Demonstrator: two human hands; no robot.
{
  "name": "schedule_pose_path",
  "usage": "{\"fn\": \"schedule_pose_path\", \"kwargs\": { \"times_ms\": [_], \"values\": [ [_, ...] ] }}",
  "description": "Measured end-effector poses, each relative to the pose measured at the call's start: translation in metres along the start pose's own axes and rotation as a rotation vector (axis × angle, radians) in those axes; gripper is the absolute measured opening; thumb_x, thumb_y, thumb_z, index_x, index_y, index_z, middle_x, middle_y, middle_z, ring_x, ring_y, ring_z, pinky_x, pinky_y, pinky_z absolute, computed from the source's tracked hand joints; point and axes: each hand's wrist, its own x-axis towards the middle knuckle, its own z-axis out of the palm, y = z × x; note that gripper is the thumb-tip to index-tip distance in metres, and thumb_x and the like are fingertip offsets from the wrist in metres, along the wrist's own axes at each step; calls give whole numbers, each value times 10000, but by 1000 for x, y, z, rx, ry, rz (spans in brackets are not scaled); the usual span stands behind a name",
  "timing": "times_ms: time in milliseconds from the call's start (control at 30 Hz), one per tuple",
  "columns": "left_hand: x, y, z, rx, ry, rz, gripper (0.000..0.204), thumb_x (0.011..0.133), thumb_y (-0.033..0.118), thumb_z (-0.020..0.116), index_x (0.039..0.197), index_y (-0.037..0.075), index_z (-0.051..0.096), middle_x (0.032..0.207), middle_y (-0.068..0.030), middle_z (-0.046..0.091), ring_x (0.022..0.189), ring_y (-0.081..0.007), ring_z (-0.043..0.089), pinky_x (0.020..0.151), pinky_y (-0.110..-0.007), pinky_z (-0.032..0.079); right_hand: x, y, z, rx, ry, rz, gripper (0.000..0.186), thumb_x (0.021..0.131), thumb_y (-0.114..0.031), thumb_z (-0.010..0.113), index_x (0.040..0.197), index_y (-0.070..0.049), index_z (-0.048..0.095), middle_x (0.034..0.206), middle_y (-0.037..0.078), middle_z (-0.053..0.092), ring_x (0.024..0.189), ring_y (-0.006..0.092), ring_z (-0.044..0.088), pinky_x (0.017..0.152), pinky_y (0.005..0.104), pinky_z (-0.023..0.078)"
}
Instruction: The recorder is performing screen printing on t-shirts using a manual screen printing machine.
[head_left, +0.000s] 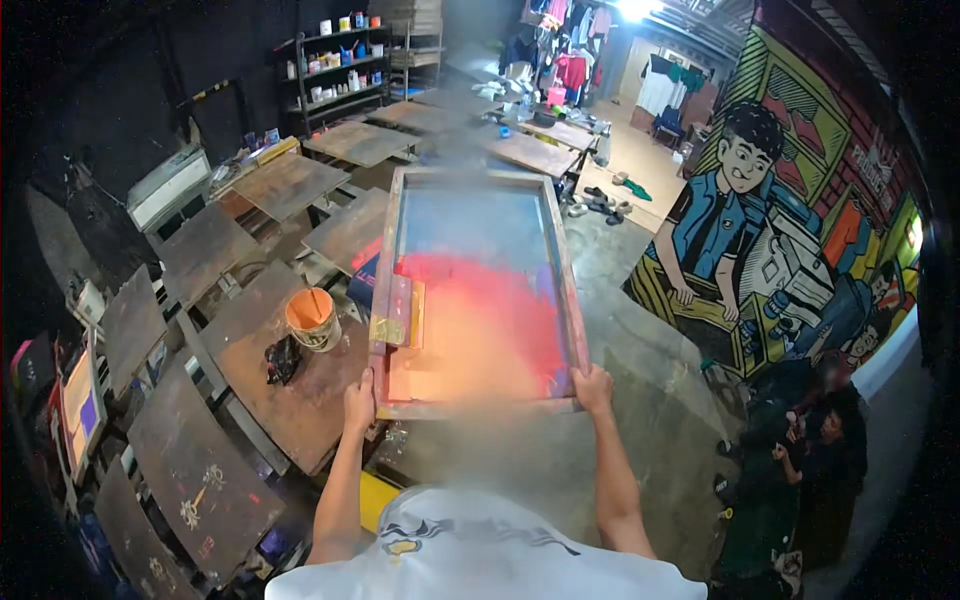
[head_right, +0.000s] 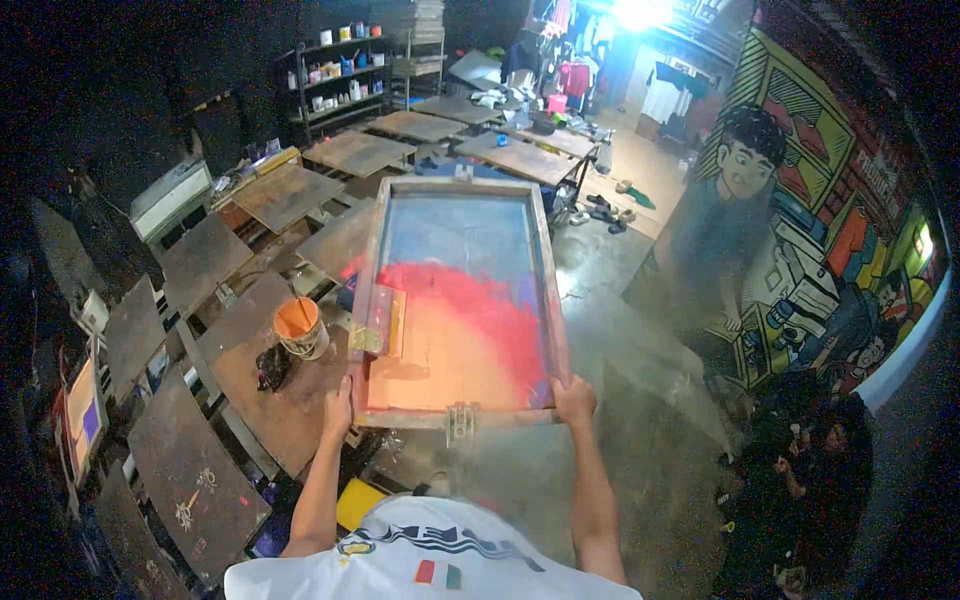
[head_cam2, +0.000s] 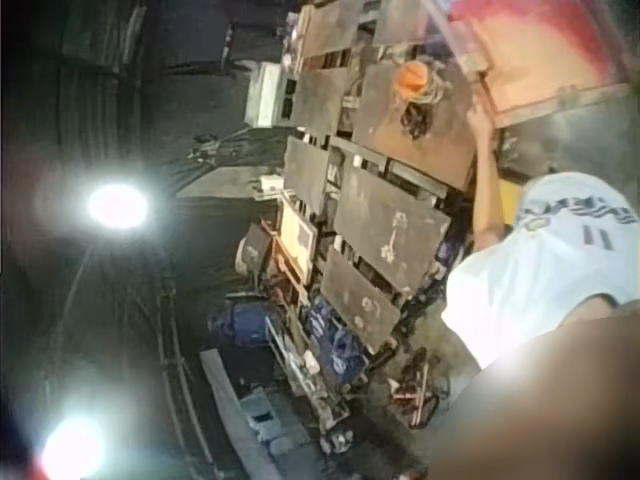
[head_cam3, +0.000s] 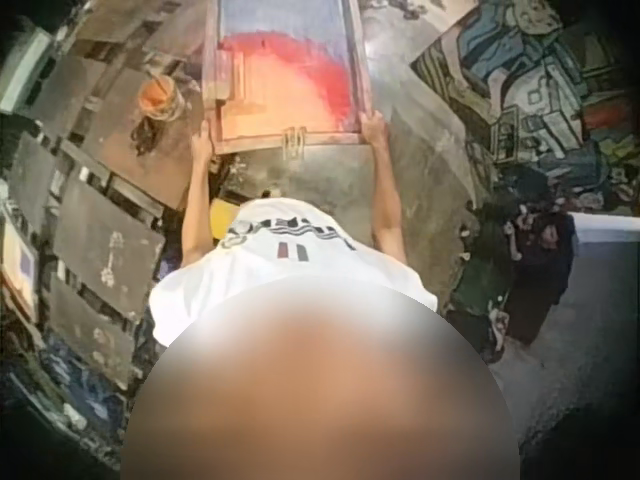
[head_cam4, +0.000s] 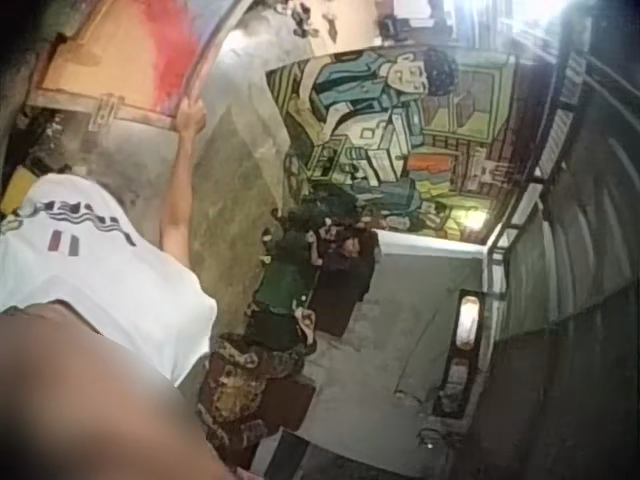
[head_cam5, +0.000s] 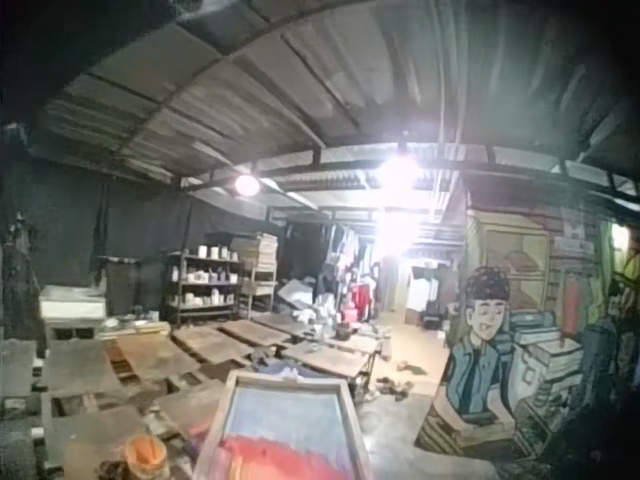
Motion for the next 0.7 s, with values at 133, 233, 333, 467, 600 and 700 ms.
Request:
{"fn": "schedule_pose_path", "kwargs": {
  "times_ms": [133, 233, 333, 467, 600, 700],
  "values": [
    [39, 15, 11, -30, 66, 15, 732, 976, 574, 504, 870, -137, 645, 809, -303, 657, 821, -351, 664, 799, -451, 487, 57, -28, 19, 24, -45, -59, 536, 808, -476, 680, 918, 48, 700, 910, 306, 682, 914, 476, 659, 824, 542, 505],
    [66, 5, 21, -68, 114, -45, 713, 984, 560, 500, 899, -132, 649, 855, -293, 675, 859, -324, 667, 818, -439, 487, 95, -50, 39, -11, -87, -100, 533, 830, -465, 644, 931, 55, 701, 904, 310, 682, 909, 478, 662, 804, 551, 510],
    [96, 9, 29, -99, 108, -146, 711, 984, 568, 493, 917, -121, 654, 891, -290, 683, 890, -315, 668, 836, -437, 485, 147, -68, 70, 47, -66, -197, 539, 806, -468, 677, 872, 67, 691, 873, 305, 676, 877, 476, 660, 783, 535, 511],
    [113, 23, 54, -87, 307, -102, 716, 988, 566, 482, 890, -121, 653, 897, -292, 686, 884, -327, 668, 838, -453, 481, 223, -93, 115, 61, -113, -314, 536, 800, -465, 680, 839, 70, 685, 860, 300, 677, 855, 472, 663, 768, 539, 510],
    [137, 30, 84, -46, 416, -213, 694, 996, 541, 484, 840, -115, 650, 831, -296, 669, 832, -375, 661, 801, -476, 479, 305, -122, 149, 44, -234, -397, 522, 813, -457, 661, 874, 59, 707, 856, 310, 675, 864, 480, 664, 782, 535, 521],
    [147, 53, 115, -44, 476, -264, 700, 1000, 548, 466, 825, -104, 653, 783, -288, 660, 785, -392, 660, 769, -475, 484, 371, -142, 173, 6, -328, -456, 514, 814, -462, 664, 833, 49, 714, 837, 297, 680, 861, 460, 676, 781, 540, 522]
  ]
}}
